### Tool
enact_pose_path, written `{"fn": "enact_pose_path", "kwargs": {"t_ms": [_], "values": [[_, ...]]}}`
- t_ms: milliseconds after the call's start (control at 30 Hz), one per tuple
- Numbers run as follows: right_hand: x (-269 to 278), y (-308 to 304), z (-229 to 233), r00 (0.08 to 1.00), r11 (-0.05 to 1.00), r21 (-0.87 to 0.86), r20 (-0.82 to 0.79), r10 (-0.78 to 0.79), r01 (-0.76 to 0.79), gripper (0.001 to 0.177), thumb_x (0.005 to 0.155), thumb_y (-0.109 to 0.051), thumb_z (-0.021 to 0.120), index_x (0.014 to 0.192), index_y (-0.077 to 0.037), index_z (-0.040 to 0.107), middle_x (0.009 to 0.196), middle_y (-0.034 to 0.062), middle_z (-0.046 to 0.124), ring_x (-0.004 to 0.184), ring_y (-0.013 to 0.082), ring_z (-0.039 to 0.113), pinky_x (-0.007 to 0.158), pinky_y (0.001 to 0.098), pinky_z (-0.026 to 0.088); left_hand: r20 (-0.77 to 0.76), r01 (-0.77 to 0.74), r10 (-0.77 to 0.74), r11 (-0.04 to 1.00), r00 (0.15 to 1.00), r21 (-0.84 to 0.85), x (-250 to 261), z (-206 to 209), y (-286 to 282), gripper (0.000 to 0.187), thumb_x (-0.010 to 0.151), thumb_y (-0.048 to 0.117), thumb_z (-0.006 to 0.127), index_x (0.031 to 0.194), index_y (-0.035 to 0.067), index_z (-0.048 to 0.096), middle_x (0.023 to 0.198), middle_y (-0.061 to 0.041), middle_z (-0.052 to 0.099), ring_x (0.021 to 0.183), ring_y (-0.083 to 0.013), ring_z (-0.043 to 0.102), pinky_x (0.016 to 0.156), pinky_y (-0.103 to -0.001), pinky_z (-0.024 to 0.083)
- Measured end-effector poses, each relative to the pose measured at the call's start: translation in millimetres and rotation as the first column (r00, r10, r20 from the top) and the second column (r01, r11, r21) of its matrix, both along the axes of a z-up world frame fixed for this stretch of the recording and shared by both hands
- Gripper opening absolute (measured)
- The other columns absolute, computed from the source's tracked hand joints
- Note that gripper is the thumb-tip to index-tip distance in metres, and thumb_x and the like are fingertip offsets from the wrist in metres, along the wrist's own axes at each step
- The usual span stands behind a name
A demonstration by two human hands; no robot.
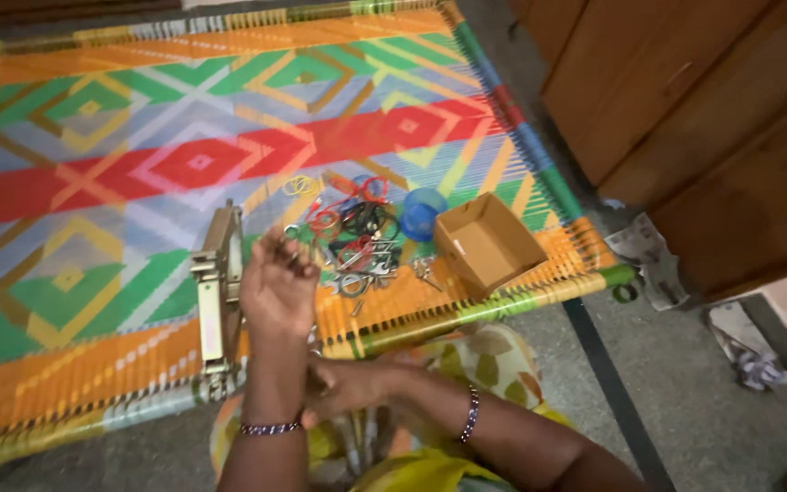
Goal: The person assembles a door lock mechanism by hand, handling screws, nuts, and washers. They place small parts into a cardboard box and manipulate the lock body and associated hardware on a woven table.
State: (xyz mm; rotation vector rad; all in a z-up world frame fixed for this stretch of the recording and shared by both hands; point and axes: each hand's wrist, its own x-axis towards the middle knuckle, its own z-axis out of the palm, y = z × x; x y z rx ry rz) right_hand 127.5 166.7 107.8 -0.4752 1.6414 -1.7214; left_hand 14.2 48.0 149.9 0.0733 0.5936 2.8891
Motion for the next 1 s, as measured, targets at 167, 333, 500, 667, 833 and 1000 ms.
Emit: {"fn": "enact_pose_path", "kwargs": {"t_ms": [167,333,500,667,833,1000], "values": [[-77,122,-62,0.353,0.522,0.153,-0.883,-0.309,0.839,0.068,0.083,-0.018,0.082,0.143,-0.009,0.052,0.147,0.0210,0.057,0.138,0.0412,0.052,0.118,0.0459,0.041,0.191,-0.094,0.209,0.873,0.959,-0.479,-2,-81,-12,0.020,0.102,0.022,0.066,0.113,0.005,0.066,0.086,-0.003,0.062,0.073,-0.0145,0.057,0.065,-0.030,0.048],[-114,284,-143,0.443,0.070,0.487,-0.714,-0.543,0.871,0.069,0.093,-0.039,0.064,0.148,-0.001,0.050,0.132,0.0278,0.063,0.123,0.0412,0.061,0.103,0.0469,0.048,0.135,-0.019,0.149,0.736,0.980,-0.677,1,-169,-17,0.017,0.099,0.013,0.062,0.113,0.003,0.067,0.087,-0.006,0.066,0.067,-0.0136,0.059,0.060,-0.027,0.048],[-121,323,-164,0.647,0.449,0.497,-0.360,-0.672,0.743,0.086,0.095,-0.068,0.051,0.151,-0.003,0.046,0.150,0.0185,0.055,0.138,0.0304,0.053,0.111,0.0394,0.042,-0.015,-0.049,0.064,0.571,0.998,-0.820,4,-234,-7,0.019,0.095,0.009,0.067,0.113,0.004,0.067,0.086,-0.005,0.066,0.071,-0.0113,0.062,0.062,-0.027,0.050],[-120,303,-119,0.648,0.454,0.709,-0.004,-0.762,0.539,0.088,0.090,-0.077,0.032,0.160,-0.023,0.035,0.161,0.0104,0.041,0.147,0.0316,0.039,0.113,0.0528,0.038,-0.219,-0.228,0.065,0.216,0.973,-0.949,15,-244,2,0.024,0.093,0.009,0.065,0.117,0.008,0.071,0.097,-0.005,0.071,0.072,-0.0124,0.061,0.065,-0.029,0.051],[-123,289,-109,0.694,0.494,0.638,-0.088,-0.715,0.590,0.081,0.095,-0.074,0.034,0.156,-0.022,0.042,0.158,0.0084,0.046,0.143,0.0313,0.045,0.110,0.0509,0.041,-0.332,-0.332,-0.023,0.007,0.943,-0.943,18,-213,2,0.029,0.090,0.007,0.063,0.117,0.011,0.072,0.106,-0.009,0.069,0.072,-0.0175,0.066,0.068,-0.032,0.054],[-133,296,-129,0.592,0.272,0.589,-0.459,-0.662,0.761,0.064,0.100,-0.063,0.044,0.138,-0.015,0.062,0.133,0.0136,0.065,0.122,0.0323,0.062,0.101,0.0449,0.051,-0.337,-0.338,-0.028,-0.069,0.941,-0.939,15,-193,0,0.029,0.089,0.005,0.060,0.115,0.010,0.071,0.111,-0.009,0.070,0.074,-0.0227,0.067,0.071,-0.034,0.054]]}}
